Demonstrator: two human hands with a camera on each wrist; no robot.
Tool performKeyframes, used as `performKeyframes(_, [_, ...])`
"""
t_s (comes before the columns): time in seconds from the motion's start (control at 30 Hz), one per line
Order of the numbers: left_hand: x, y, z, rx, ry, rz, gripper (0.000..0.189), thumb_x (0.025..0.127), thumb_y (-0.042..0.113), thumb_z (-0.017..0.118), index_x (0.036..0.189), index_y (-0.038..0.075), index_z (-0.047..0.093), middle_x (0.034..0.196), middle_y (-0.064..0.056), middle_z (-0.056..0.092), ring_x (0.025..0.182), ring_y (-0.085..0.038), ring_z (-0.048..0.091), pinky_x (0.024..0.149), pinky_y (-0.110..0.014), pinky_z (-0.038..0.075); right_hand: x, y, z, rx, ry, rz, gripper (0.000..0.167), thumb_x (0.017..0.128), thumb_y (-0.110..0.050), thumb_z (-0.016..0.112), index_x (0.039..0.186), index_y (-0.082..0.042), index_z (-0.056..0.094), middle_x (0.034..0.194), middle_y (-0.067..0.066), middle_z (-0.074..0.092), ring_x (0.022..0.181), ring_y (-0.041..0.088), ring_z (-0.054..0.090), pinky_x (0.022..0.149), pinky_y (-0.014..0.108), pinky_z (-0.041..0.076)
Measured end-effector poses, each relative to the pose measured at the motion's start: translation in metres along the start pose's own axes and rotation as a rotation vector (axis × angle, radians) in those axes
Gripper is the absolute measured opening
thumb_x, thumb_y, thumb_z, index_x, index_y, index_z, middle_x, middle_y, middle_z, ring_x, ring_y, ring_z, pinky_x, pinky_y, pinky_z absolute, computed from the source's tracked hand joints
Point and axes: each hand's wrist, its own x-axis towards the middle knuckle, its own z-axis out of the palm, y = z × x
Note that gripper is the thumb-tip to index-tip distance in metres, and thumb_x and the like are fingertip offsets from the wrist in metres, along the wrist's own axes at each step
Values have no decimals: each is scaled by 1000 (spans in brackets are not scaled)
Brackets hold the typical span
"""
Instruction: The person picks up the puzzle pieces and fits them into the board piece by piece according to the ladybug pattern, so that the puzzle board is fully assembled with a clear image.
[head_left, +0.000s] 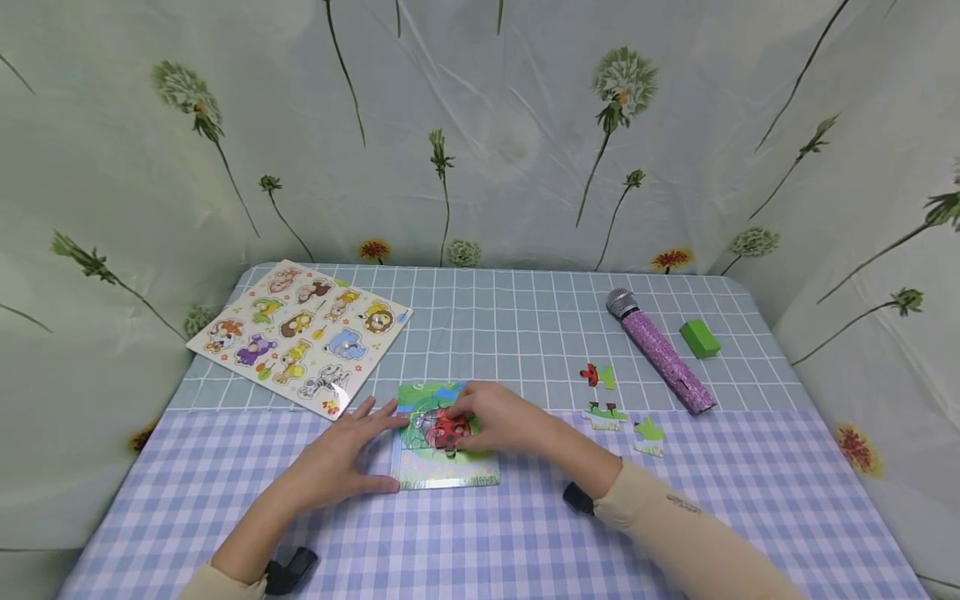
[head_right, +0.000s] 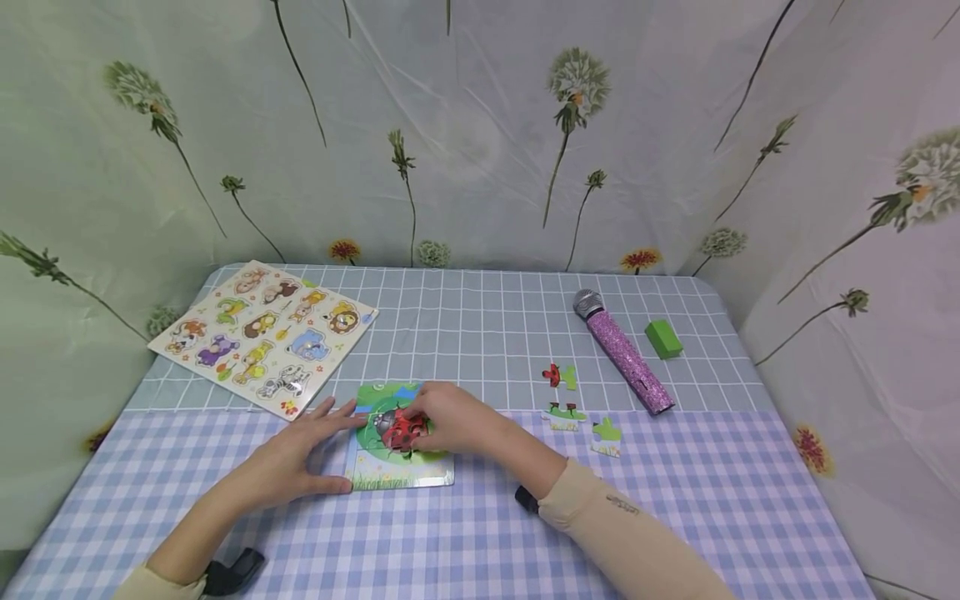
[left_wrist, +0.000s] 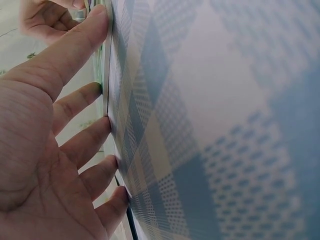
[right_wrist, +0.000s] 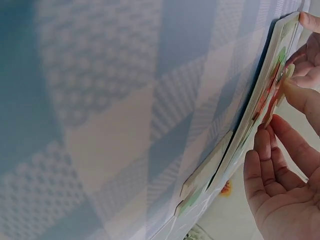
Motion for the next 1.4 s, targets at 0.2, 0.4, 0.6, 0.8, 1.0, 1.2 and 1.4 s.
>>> performKeyframes(0.2, [0, 0, 0, -7, -7, -3, 85, 77, 50, 93, 152, 28, 61, 172, -9, 41, 160, -54, 28, 121, -82, 28, 3, -4, 0, -5, -5, 11, 39, 91, -24, 87, 125, -7, 80, 116, 5, 74, 102, 14, 66, 90, 26, 59])
performKeyframes(0.4, [1, 1, 0, -4, -10, -12, 85, 76, 51, 94, 152, 29, 61, 172, -8, 42, 160, -53, 28, 120, -82, 30, 6, -7, 0, -13, -27, 15, 37, 91, -23, 87, 123, -6, 80, 118, 7, 76, 105, 16, 68, 93, 26, 60])
performKeyframes(0.6, [1, 1, 1, 2, -10, -21, 86, 76, 49, 94, 152, 29, 61, 172, -8, 41, 161, -52, 28, 121, -81, 30, 8, -8, 2, -13, -32, 22, 39, 90, -23, 89, 123, -5, 80, 117, 9, 76, 104, 16, 68, 92, 26, 60])
performKeyframes(0.8, [1, 1, 1, 7, -7, -19, 86, 76, 50, 94, 152, 29, 61, 172, -8, 42, 161, -52, 28, 120, -82, 30, 9, -8, 3, -35, -39, 22, 40, 90, -26, 89, 124, -6, 81, 117, 8, 76, 102, 14, 67, 90, 25, 60])
performKeyframes(1.0, [1, 0, 1, 6, -10, -14, 85, 77, 52, 93, 152, 30, 60, 173, -7, 41, 161, -52, 28, 120, -82, 31, 11, -7, 1, -33, -32, 12, 40, 88, -24, 91, 121, -5, 82, 112, 7, 77, 95, 11, 64, 84, 22, 58])
performKeyframes(1.2, [1, -1, 2, 9, -10, -12, 85, 77, 51, 93, 153, 29, 60, 173, -7, 40, 161, -52, 27, 120, -82, 30, 12, -7, 2, -29, -18, -4, 36, 86, -20, 92, 118, -5, 83, 107, 6, 77, 91, 11, 62, 81, 21, 56])
performKeyframes(1.4, [0, -2, 2, 8, -6, -4, 85, 77, 52, 93, 153, 29, 60, 173, -8, 41, 161, -52, 28, 121, -81, 30, 13, -6, 4, -22, -5, 2, 34, 84, -19, 93, 115, -7, 84, 101, 3, 75, 85, 8, 55, 74, 18, 50])
